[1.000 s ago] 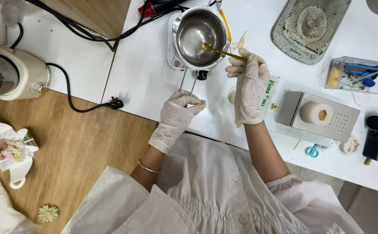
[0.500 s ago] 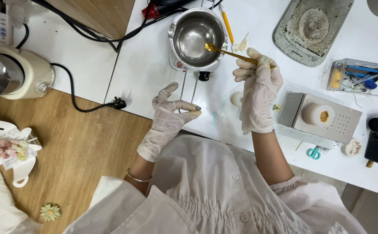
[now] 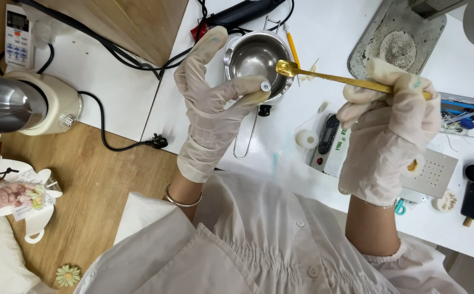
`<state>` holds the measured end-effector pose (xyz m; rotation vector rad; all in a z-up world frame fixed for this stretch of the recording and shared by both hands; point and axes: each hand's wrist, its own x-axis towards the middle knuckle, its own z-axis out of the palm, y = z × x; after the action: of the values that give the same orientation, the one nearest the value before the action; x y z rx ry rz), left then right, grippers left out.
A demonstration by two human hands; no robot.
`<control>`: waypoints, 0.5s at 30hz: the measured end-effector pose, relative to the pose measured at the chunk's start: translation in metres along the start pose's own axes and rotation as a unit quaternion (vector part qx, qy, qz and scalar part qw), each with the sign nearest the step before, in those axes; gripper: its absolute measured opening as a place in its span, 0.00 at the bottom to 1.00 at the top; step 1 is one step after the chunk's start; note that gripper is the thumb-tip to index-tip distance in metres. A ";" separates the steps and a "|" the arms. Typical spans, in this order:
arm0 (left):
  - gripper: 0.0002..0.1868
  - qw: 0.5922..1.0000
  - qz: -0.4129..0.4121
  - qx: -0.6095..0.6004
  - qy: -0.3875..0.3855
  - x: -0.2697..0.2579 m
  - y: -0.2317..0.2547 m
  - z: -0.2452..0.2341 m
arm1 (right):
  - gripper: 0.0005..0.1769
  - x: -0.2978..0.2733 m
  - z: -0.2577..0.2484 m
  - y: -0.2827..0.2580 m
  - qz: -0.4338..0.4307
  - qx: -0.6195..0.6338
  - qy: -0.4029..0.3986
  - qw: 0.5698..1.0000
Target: Preparing candle wicks by assembling bases, using a heat gun, and applying wax.
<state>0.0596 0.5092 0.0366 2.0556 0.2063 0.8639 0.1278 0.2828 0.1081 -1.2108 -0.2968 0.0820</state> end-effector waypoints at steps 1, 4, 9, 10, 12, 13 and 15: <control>0.14 1.000 0.000 -0.001 0.000 0.005 0.000 0.001 | 0.21 0.000 0.003 -0.002 0.000 -0.001 0.000 1.000; 0.15 0.999 0.034 0.038 0.005 0.018 0.001 0.002 | 0.15 0.002 0.005 -0.005 -0.026 -0.005 0.023 0.999; 0.16 0.998 0.043 0.031 0.016 0.023 0.000 0.002 | 0.19 0.004 0.000 0.001 -0.065 -0.085 0.004 0.994; 0.16 0.999 0.041 0.031 0.014 0.024 0.001 0.000 | 0.19 0.003 0.001 0.001 -0.062 -0.086 0.005 0.994; 0.17 0.997 0.052 0.063 0.006 0.028 0.004 -0.003 | 0.21 0.001 0.004 0.000 -0.061 -0.090 -0.021 0.994; 0.17 0.997 0.053 0.062 0.007 0.029 0.003 -0.003 | 0.21 0.001 0.005 0.001 -0.063 -0.089 -0.020 0.994; 0.17 0.996 0.074 0.051 0.026 0.030 0.002 -0.001 | 0.22 -0.002 0.007 0.001 -0.072 -0.090 -0.006 0.993</control>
<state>0.0804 0.5217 0.0540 2.1653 0.1287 1.0171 0.1245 0.2891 0.1093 -1.3637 -0.4091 -0.0641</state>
